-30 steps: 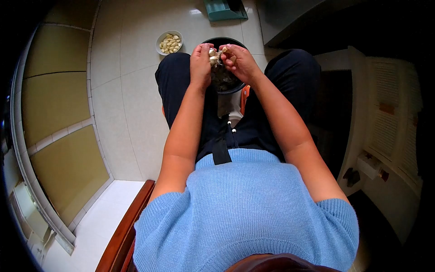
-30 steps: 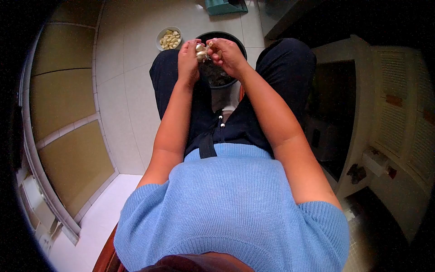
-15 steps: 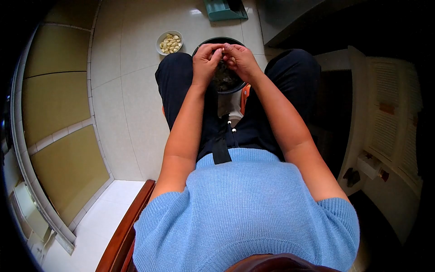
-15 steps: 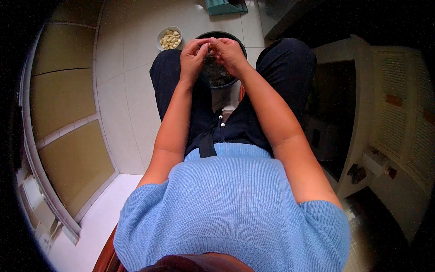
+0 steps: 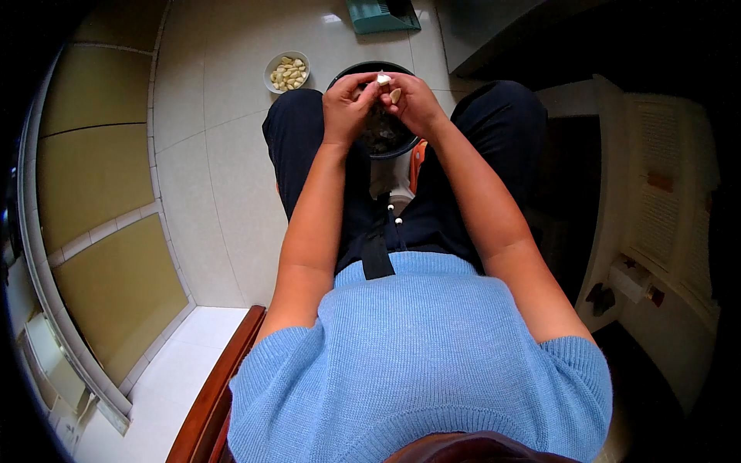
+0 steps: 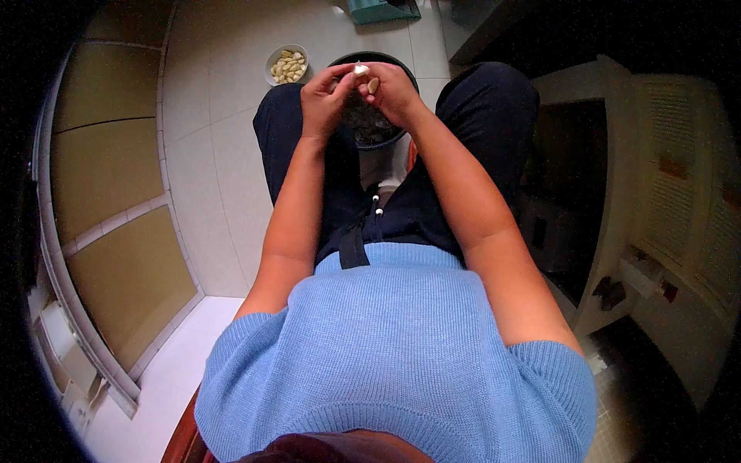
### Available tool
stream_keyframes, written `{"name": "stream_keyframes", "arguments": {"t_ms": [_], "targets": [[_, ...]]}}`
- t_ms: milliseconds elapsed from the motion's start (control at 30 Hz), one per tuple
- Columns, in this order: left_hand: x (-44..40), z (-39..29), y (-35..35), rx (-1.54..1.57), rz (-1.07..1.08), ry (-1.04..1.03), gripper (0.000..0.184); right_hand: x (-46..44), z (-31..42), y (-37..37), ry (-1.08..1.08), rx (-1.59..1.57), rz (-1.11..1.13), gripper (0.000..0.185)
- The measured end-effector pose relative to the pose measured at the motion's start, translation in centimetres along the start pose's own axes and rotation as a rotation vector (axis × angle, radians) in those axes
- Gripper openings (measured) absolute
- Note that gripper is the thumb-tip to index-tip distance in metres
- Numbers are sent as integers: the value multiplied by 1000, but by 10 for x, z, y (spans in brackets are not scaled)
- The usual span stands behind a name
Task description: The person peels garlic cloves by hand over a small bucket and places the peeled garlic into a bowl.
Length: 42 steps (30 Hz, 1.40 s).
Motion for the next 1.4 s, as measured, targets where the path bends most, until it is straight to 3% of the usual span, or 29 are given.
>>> {"name": "stream_keyframes", "arguments": {"t_ms": [33,100,167,500,567,1000,1400], "targets": [[0,2,0,139,-8,123,18,1,1,-2,0,0,0,20],[2,-3,0,146,-14,135,17,3,2,-4,9,69,-36,22],[2,-7,1,26,-37,88,16,3,3,-4,11,80,-49,21],[5,15,0,64,12,92,12,3,1,2,-10,52,-122,24],[4,5,0,-75,12,-50,11,4,2,-1,1,61,-138,23],[7,-6,-1,-297,-48,-116,10,2,-4,7,26,296,-207,17],[10,-8,-2,-381,-138,-130,11,3,-9,8,-24,272,-184,20]]}}
Point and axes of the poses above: each hand's wrist, its own x-axis away from the middle knuckle, its own y-axis out of the back of the hand, z = x × y, the point moved 4 cm from there along -x, towards the middle knuckle, and after that the axes turned 3 degrees about -y, right-handed, at the moved point
